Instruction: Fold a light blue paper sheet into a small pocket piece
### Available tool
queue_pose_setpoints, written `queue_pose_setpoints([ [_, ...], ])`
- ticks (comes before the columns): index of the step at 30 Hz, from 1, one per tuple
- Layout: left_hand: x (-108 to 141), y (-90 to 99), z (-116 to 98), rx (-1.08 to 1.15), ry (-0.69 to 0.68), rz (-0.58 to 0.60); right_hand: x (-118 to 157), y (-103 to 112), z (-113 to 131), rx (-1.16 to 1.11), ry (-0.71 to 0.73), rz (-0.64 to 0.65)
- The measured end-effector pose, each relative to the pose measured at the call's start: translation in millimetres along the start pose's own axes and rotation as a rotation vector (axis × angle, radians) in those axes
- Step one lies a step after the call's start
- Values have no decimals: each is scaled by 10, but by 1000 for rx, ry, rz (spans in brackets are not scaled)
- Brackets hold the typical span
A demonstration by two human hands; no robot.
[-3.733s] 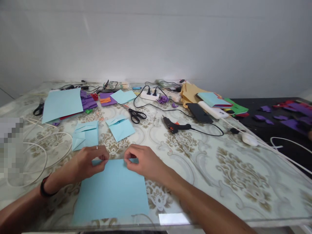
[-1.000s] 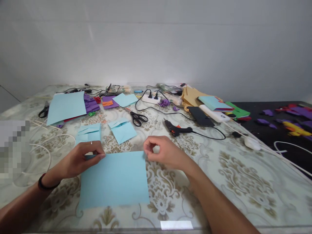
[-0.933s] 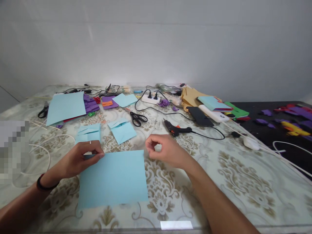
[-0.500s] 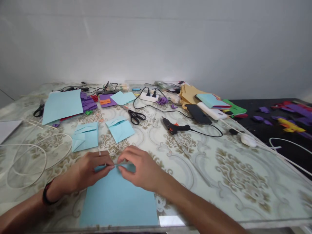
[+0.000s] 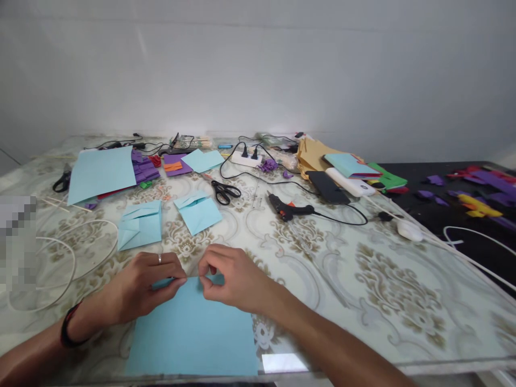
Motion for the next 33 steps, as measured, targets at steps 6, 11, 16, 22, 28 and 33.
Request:
queue_pose_setpoints([
  [6, 13, 237, 82, 131, 75, -56, 4, 240, -83, 19, -39, -32],
  [11, -5, 443, 195, 165, 164, -129, 5, 514, -145, 48, -96, -100],
  [16, -6, 458, 289, 195, 231, -105, 20, 683, -220, 75, -132, -158],
  [22, -7, 398, 284, 197, 217, -82, 2, 570, -222, 112, -107, -171],
  [28, -12, 358, 275, 209, 198, -89, -17, 304, -219, 32, -175, -59],
  [33, -2, 315, 270, 153, 226, -49, -19, 165, -196, 10, -197, -19],
])
Point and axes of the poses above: each hand's wrist, its own x-axis away from the middle knuckle, its own y-axis out of the back of the hand, z = x × y, the point moved 4 cm from there along -x, towards the middle knuckle, and after that the axes turned 5 degrees about x, right-handed, at the moved point
